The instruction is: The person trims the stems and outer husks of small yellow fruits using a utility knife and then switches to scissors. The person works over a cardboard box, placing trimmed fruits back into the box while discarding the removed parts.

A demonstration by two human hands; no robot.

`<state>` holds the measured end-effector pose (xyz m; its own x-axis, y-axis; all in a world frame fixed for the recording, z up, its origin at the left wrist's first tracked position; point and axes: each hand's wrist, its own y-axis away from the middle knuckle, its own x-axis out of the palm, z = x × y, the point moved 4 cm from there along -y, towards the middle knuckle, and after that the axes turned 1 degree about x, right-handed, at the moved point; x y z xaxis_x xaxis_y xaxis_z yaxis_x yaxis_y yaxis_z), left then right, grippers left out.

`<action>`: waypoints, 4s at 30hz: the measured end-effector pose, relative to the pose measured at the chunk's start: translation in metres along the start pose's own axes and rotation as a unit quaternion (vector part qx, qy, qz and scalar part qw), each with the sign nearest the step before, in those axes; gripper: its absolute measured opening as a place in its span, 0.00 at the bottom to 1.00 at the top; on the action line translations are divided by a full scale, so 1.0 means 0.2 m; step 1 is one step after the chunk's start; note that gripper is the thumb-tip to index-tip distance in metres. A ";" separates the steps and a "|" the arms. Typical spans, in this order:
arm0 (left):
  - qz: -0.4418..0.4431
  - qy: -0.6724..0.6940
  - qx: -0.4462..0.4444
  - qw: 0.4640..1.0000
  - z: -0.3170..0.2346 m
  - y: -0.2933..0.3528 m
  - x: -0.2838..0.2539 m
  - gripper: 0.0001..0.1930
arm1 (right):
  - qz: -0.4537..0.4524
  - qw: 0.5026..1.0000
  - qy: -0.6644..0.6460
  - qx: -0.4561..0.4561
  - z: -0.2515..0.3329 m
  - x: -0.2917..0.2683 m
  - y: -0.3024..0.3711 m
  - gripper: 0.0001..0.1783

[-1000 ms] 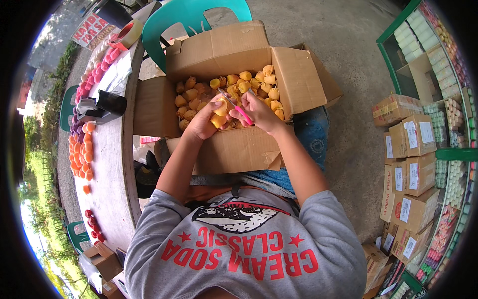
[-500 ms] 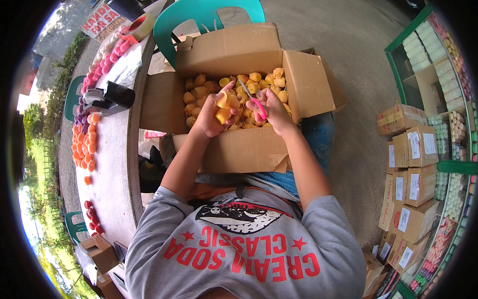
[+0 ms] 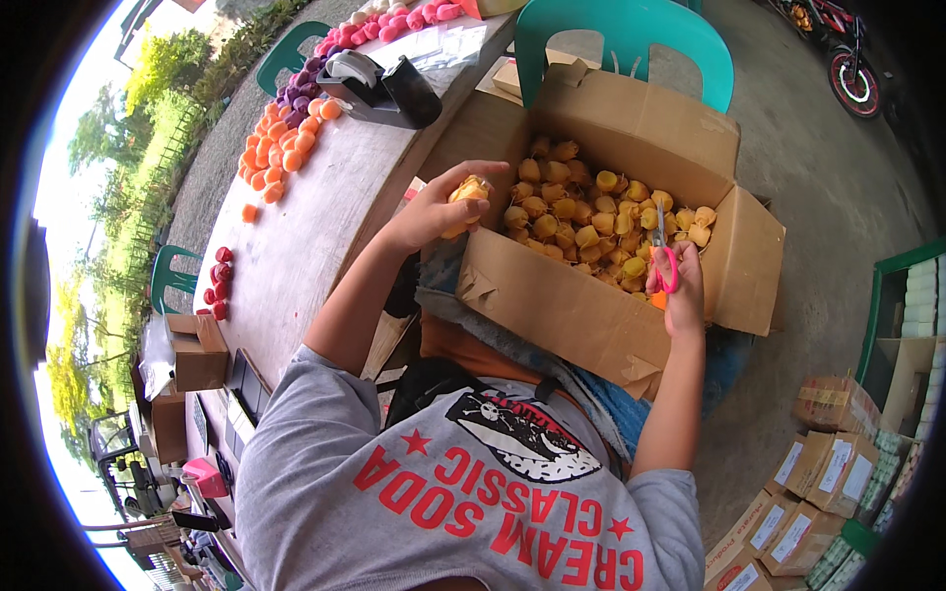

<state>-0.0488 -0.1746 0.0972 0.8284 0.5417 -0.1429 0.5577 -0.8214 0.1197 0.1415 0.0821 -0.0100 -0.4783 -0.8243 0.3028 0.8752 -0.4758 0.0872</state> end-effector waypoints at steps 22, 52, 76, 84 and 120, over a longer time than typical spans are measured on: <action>-0.532 -0.443 -0.429 0.580 0.26 1.30 -1.69 0.34 | -0.018 0.998 0.060 0.017 -0.02 0.01 -0.01 0.16; -0.098 -0.632 0.415 0.647 -0.49 0.08 0.02 0.17 | -0.052 0.997 0.052 0.027 -0.02 -0.03 -0.02 0.19; 0.005 -0.193 -0.023 0.981 0.34 -0.54 0.38 0.26 | 0.037 0.957 0.286 -0.003 0.01 0.11 0.01 0.23; 0.050 0.114 0.028 0.992 0.37 -0.54 0.61 0.24 | 0.011 0.945 0.327 -0.008 0.02 0.11 0.01 0.23; 0.345 0.335 -0.128 0.868 0.39 -0.50 0.71 0.28 | 0.059 0.995 -0.058 0.056 -0.01 0.06 -0.02 0.22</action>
<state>0.0084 -0.0298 -0.0118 0.7671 -0.0096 0.6415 -0.1598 -0.9712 0.1765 0.1329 0.0737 -0.0083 -0.3652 -0.8288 0.4239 0.9308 -0.3342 0.1483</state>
